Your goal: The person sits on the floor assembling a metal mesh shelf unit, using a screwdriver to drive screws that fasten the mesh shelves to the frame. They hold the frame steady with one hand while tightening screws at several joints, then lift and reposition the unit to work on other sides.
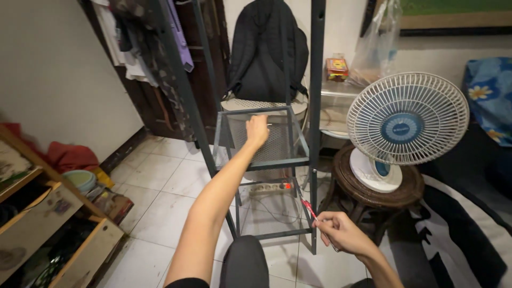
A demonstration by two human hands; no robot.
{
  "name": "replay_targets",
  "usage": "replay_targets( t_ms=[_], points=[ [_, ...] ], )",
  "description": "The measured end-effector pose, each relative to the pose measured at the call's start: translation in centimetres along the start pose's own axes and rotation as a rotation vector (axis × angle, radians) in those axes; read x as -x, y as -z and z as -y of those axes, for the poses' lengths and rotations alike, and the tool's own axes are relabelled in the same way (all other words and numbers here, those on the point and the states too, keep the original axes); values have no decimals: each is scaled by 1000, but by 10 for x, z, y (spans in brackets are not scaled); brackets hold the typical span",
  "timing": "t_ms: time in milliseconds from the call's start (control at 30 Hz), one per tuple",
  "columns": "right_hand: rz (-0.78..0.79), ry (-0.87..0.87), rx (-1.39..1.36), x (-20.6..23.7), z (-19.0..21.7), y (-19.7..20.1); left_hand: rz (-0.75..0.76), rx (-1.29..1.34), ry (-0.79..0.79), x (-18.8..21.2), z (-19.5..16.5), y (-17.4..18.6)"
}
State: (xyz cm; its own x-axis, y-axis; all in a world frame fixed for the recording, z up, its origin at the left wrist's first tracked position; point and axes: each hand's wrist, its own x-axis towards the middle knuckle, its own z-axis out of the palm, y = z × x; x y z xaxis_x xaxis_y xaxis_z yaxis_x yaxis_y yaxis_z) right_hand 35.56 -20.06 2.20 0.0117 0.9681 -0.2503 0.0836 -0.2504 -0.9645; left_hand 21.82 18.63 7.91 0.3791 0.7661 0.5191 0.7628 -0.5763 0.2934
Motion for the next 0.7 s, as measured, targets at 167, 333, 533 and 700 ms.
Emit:
replay_targets(
  t_ms=[167, 333, 533, 700],
  points=[
    [3, 181, 41, -24, -11, 11, -293, 143, -87, 42, -19, 30],
    [-64, 461, -1, -63, -20, -3, -406, 670, -122, 133, -34, 77],
    [-107, 763, -109, -96, -5, -84, -304, 982, 206, 255, -26, 102],
    [-332, 846, 231, -93, 34, -145, -147, 1344, 398, 286, 7, 105]
  ],
)
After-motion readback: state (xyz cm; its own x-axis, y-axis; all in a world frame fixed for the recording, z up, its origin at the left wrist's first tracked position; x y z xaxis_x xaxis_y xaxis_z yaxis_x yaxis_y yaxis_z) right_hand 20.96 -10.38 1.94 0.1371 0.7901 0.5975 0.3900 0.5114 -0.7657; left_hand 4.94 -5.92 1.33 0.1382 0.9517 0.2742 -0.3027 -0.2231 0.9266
